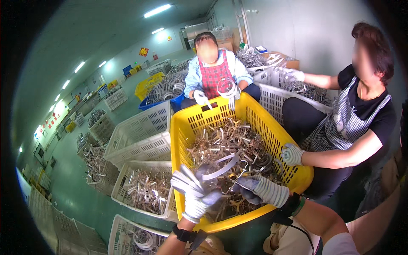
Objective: Sorting and grouping metal ring-like components from a large yellow basket into smaller containers or batches.
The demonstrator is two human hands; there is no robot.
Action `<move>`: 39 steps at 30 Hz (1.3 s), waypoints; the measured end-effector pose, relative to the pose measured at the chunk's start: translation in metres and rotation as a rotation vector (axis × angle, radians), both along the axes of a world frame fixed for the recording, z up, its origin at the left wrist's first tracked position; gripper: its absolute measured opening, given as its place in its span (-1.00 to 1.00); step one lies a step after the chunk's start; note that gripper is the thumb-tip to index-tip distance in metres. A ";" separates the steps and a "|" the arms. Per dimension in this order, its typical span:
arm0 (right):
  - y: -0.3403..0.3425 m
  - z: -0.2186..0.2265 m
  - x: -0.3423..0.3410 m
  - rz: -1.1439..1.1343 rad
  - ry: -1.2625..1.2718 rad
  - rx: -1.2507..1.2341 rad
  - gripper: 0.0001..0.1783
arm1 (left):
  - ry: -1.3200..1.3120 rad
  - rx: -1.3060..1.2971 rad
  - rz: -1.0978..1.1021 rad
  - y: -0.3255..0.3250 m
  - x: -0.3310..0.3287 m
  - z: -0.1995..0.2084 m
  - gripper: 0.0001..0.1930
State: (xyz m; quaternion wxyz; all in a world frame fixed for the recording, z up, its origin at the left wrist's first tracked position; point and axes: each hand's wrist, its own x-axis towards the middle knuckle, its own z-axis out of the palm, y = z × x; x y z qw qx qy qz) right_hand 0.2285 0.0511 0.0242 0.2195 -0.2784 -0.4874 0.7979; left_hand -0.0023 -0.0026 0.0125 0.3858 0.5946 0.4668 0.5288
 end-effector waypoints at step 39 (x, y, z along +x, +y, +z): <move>-0.017 -0.008 -0.026 -0.261 -0.091 0.145 -0.68 | 0.269 0.257 0.161 -0.009 0.012 0.004 -0.55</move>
